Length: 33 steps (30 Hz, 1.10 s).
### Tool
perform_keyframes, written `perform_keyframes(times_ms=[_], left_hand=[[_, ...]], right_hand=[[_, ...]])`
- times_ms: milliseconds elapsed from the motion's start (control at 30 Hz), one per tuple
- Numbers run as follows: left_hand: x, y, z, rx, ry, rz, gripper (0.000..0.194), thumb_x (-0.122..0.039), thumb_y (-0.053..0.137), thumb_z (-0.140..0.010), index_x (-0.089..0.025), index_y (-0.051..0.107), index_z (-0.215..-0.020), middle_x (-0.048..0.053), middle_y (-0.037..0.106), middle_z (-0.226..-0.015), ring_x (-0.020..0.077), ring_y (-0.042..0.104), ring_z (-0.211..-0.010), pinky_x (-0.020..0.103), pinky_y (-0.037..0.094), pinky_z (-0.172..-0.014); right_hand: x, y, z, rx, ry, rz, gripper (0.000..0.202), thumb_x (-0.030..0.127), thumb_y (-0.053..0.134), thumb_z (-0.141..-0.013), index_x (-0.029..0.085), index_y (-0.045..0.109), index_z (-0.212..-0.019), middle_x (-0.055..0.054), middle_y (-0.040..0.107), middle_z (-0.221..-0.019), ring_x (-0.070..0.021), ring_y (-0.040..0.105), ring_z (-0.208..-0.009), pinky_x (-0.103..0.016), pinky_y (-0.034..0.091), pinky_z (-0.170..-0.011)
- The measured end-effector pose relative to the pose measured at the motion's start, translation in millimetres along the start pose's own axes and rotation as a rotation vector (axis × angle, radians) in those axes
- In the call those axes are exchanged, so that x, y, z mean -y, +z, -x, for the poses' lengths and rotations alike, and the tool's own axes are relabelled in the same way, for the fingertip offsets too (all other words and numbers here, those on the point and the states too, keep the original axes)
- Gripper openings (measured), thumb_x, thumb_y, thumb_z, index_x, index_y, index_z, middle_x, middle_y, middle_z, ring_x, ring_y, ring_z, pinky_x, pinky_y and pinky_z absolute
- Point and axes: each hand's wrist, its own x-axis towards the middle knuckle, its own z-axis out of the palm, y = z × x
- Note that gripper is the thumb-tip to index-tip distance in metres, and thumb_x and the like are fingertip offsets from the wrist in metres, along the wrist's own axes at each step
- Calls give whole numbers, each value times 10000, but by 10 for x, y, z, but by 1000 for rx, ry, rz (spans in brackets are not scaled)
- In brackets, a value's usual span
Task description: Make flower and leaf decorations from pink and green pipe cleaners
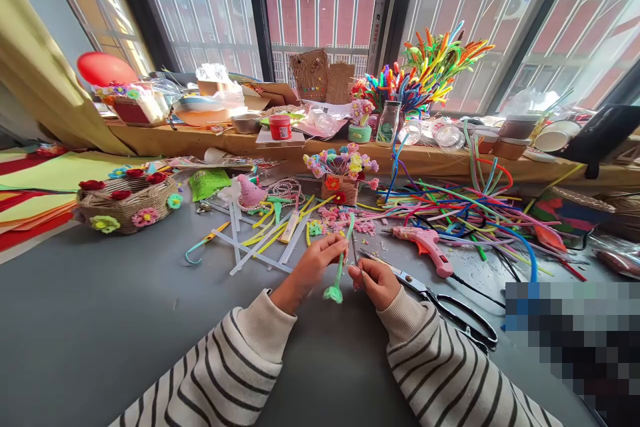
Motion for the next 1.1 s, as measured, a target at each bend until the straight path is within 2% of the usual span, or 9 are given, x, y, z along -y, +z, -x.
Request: perform_keyframes(times_ms=[100,200,400,600,833,933,1100], left_hand=[[-4,4,14,42,-11,-9,200,-322,434,-692,-152,436,-587,-26,379,-579,88,368,-568,202,328,-580],[-7,4,24,90,-12,-13,194,-300,423,-702,-148,429,-582,-30,376,-575,81,361,-570,195,319,-579],[-22,0,23,26,-9,8,185,-301,427,-697,-155,419,-583,-34,363,-575,78,355,-558,195,315,-577],[-15,2,26,96,-2,-23,202,-299,419,-700,-154,412,-559,-35,369,-556,83,361,-553,202,318,-575],[17,-11,13,80,33,49,180,-258,415,-712,-152,414,-566,-39,370,-565,75,354,-556,195,306,-573],[18,-16,13,100,49,60,190,-251,403,-723,-154,410,-560,-37,371,-560,79,363,-561,205,309,-590],[17,-17,31,198,-11,18,195,-255,404,-728,-154,417,-562,-33,378,-555,85,375,-573,219,311,-616]], right_hand=[[0,-12,3,29,3,-46,448,547,310,-693,174,387,-456,46,353,-401,-63,296,-385,-197,265,-402],[-12,-10,1,-7,6,-31,436,542,341,-681,178,366,-441,44,360,-394,-64,297,-383,-200,260,-396],[-1,-2,1,-65,2,4,394,484,416,-672,190,319,-429,37,424,-406,-67,335,-399,-197,299,-417],[11,-29,2,59,37,-161,476,600,312,-655,180,401,-450,57,309,-385,-61,268,-356,-203,226,-365],[11,8,-4,-69,61,-164,426,549,431,-625,193,318,-420,56,332,-383,-53,257,-365,-206,209,-379],[5,1,-4,-21,70,-222,437,570,402,-631,188,349,-426,64,302,-375,-51,246,-347,-206,189,-364],[-11,-24,-5,30,73,-319,477,619,366,-615,172,418,-460,75,255,-358,-50,217,-323,-208,162,-346]])
